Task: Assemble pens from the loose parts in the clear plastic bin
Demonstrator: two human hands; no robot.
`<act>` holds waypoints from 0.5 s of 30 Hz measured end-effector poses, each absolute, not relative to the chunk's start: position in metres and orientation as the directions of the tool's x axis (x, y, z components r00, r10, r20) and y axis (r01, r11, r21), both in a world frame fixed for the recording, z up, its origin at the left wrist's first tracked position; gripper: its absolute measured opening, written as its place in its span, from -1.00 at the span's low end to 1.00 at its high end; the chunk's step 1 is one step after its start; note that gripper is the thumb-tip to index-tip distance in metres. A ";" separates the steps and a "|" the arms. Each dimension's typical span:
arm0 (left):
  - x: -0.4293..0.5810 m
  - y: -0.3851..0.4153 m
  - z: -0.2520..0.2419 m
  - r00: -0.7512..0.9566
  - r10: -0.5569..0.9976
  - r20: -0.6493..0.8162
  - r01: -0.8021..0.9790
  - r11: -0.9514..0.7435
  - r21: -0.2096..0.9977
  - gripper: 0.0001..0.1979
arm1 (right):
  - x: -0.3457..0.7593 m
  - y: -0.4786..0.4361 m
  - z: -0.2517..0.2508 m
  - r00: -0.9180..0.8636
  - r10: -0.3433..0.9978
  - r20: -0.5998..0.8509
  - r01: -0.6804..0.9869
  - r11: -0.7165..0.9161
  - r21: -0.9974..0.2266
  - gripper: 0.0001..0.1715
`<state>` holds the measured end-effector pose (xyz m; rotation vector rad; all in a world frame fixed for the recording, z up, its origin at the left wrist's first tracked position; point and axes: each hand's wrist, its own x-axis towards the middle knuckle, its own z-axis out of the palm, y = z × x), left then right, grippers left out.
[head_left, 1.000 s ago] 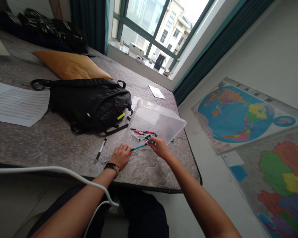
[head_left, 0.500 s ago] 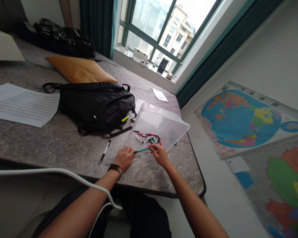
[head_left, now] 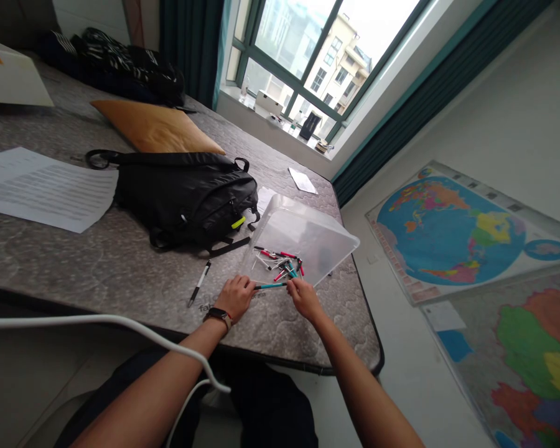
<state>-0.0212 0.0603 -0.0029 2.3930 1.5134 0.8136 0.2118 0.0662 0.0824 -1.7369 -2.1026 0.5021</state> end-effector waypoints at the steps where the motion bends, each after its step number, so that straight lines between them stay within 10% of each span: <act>1: -0.021 0.060 -0.003 0.327 0.879 0.346 0.771 -0.460 0.440 -0.75 | 0.211 0.066 0.082 -0.143 0.990 0.013 0.852 0.130 -0.508 -0.46; 6: -0.022 0.060 0.000 0.336 0.879 0.340 0.772 -0.463 0.436 -0.78 | 0.208 0.068 0.072 -0.010 0.992 -0.127 0.800 -0.069 -0.596 -0.24; 15: -0.022 0.061 -0.003 0.350 0.871 0.346 0.773 -0.477 0.418 -0.80 | 0.211 0.049 0.027 0.133 0.991 0.002 0.569 -0.074 -0.819 -0.43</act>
